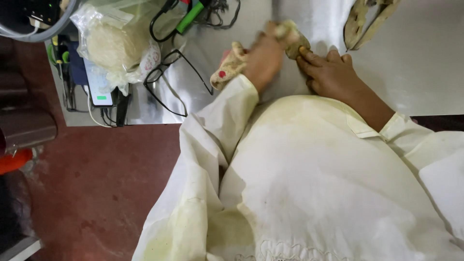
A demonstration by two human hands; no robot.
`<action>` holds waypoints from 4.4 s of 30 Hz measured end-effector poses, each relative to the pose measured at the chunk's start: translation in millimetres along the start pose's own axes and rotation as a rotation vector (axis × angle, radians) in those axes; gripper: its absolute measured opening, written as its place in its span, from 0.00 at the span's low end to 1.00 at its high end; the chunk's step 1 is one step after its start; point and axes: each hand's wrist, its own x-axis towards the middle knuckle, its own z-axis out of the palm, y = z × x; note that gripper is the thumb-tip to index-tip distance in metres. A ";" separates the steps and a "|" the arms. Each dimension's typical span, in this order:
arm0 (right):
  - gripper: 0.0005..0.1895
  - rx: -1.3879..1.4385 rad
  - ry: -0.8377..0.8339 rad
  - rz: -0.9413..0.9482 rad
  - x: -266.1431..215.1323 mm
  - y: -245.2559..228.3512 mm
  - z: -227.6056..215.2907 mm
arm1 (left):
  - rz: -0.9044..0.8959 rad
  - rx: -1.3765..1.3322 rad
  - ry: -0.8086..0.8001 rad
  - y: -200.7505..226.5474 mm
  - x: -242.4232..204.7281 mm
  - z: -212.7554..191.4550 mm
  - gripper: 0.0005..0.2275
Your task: Wrapping dried leaves into small bundles on a stainless steel table
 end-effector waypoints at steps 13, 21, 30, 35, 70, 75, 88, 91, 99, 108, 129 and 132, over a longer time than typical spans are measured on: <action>0.31 -0.013 0.185 -0.090 10.5 20.6 9.4 | -0.054 -0.788 -0.177 -20.4 -2.0 -87.0 0.14; 0.26 0.015 0.452 -0.428 39.1 25.4 -14.8 | 0.222 -1.749 -0.936 -61.2 -6.7 -54.3 0.19; 0.34 -0.167 0.204 -0.025 45.4 24.8 -11.9 | 0.438 -1.006 0.059 -79.2 -1.8 -36.9 0.16; 0.33 -0.104 0.245 -0.050 31.8 31.8 19.0 | 0.444 -0.183 0.055 -31.6 -25.2 -55.2 0.17; 0.16 -0.114 0.510 -0.030 48.5 22.9 19.1 | 0.318 0.462 0.383 -73.7 12.8 -5.5 0.20; 0.04 0.295 0.664 -0.068 40.9 12.8 8.4 | 0.305 0.457 0.367 -81.4 9.5 -5.5 0.21; 0.05 0.588 0.574 0.126 41.5 10.4 8.7 | 0.150 -0.159 0.229 -59.2 -8.6 -29.2 0.39; 0.04 0.522 0.513 0.250 46.7 10.9 17.6 | 0.443 0.105 0.107 -37.8 -24.4 -6.8 0.37; 0.05 0.429 0.433 0.276 46.6 9.4 23.0 | 0.484 0.529 0.364 -56.9 16.0 31.0 0.15; 0.04 0.430 0.438 0.277 42.0 9.0 20.9 | 0.324 0.091 0.081 -7.2 -34.2 -41.2 0.17; 0.05 0.386 0.390 0.267 45.9 12.9 24.1 | 0.522 0.607 0.404 -46.7 12.7 28.0 0.14; 0.06 0.353 0.383 0.249 46.2 12.7 19.2 | 0.539 0.706 0.661 -34.7 21.0 14.1 0.11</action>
